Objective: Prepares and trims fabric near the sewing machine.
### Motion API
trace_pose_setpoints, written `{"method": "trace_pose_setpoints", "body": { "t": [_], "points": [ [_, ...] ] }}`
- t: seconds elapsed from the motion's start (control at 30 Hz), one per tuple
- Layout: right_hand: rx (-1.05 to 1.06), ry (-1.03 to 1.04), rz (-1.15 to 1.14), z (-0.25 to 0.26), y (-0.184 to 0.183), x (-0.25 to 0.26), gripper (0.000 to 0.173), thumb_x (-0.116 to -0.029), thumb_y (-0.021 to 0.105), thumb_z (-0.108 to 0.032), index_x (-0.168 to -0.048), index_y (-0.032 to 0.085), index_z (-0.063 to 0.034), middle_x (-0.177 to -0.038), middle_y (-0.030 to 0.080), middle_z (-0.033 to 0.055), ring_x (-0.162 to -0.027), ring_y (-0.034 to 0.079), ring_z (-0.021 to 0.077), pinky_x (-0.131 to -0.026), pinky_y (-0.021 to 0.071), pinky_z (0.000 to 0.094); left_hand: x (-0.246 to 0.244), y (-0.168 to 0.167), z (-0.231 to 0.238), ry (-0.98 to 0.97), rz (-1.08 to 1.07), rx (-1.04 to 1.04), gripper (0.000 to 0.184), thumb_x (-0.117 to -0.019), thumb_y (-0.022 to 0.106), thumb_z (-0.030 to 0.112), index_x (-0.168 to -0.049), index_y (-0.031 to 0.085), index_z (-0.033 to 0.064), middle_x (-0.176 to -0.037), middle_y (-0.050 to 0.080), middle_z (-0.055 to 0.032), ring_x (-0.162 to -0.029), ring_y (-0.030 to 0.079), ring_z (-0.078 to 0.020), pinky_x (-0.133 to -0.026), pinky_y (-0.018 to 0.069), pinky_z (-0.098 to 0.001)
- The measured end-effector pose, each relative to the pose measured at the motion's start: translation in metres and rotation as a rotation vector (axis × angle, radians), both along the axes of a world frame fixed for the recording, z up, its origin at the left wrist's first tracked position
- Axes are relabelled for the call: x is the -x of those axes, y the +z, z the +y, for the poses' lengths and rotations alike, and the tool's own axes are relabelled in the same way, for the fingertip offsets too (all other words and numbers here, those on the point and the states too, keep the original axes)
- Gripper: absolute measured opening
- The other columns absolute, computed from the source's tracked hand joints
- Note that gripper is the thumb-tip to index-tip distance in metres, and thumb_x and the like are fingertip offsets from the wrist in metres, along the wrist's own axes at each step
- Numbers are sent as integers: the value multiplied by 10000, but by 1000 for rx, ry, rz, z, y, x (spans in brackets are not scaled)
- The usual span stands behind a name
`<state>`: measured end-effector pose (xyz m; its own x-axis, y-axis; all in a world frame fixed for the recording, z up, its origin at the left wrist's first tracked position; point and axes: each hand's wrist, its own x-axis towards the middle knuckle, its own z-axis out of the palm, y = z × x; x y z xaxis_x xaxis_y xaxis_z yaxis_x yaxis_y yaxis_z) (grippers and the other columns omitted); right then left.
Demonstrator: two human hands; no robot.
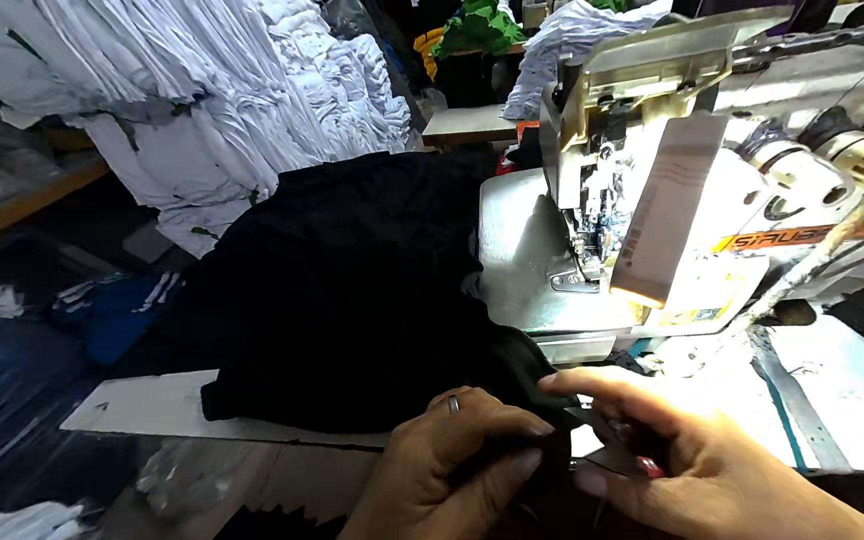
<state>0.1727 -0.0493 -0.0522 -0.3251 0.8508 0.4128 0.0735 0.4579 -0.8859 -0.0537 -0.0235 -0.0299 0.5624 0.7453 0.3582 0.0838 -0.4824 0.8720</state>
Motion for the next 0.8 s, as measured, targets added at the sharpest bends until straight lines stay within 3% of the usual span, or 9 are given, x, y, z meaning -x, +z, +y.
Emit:
{"method": "trace_pose_setpoints", "body": {
  "t": [0.1,0.17,0.23,0.37,0.43,0.57,0.63,0.7,0.8],
  "points": [
    [103,-4,-76,4,1,5,194,-956,571,-120,-1058,694,-9,-798,604,-18,-691,480,-83,-633,385,81,9,6,3,-56,-63,146,245,-1060,509,252,-1115,746,220,-1092,715,179,-1054,618,91,-934,511,-144],
    [135,-20,-51,5,1,5,186,-984,544,-152,-1002,684,-31,-734,528,-76,-645,423,-112,-598,342,67,15,11,5,33,9,57,237,-1061,510,247,-1079,743,209,-1045,721,173,-1010,629,95,-914,517,-136],
    [121,-40,-47,3,2,3,177,-998,545,-168,-998,674,-46,-702,499,-89,-606,406,-115,-570,335,64,21,17,5,200,205,-210,250,-1063,519,272,-1013,722,134,-952,721,99,-990,628,58,-1009,456,-205],
    [-222,-181,-179,0,-7,4,163,-958,571,-91,-1042,670,8,-744,606,70,-633,539,34,-603,438,111,29,24,6,375,480,-677,359,-1067,486,391,-928,687,128,-777,641,-20,-883,614,-98,-1077,329,-367],
    [-338,-263,-221,2,-14,2,164,-977,564,-124,-1059,665,-25,-766,623,60,-672,575,45,-629,465,113,36,31,2,366,564,-740,327,-1062,512,382,-939,687,134,-756,605,-36,-883,607,-141,-1088,306,-426],
    [-460,-376,-250,2,-27,-5,170,-980,556,-137,-1081,673,-65,-858,680,35,-754,611,26,-715,485,105,44,39,-16,254,617,-791,139,-1024,611,192,-968,697,99,-778,612,-79,-911,607,-216,-1121,281,-471],
    [-427,-427,-209,0,-33,-7,164,-989,569,-144,-1081,686,-77,-900,701,20,-738,583,-9,-700,458,80,36,32,-28,165,614,-810,102,-1018,606,128,-1012,704,101,-819,604,-78,-930,589,-229,-1138,268,-435],
    [-359,-488,-177,0,-40,-10,164,-972,600,-183,-1056,711,-97,-905,712,-26,-739,567,-83,-686,443,45,24,14,-37,118,615,-811,128,-1006,618,100,-1050,737,87,-836,647,-86,-904,605,-246,-1092,328,-425],
    [-302,-497,-198,-3,-48,-17,189,-955,600,-215,-1040,722,-99,-888,709,-29,-716,536,-101,-662,413,37,20,-10,-37,154,629,-785,166,-1019,613,175,-1100,740,105,-989,722,-92,-999,639,-235,-1075,344,-415]
  ]
}}
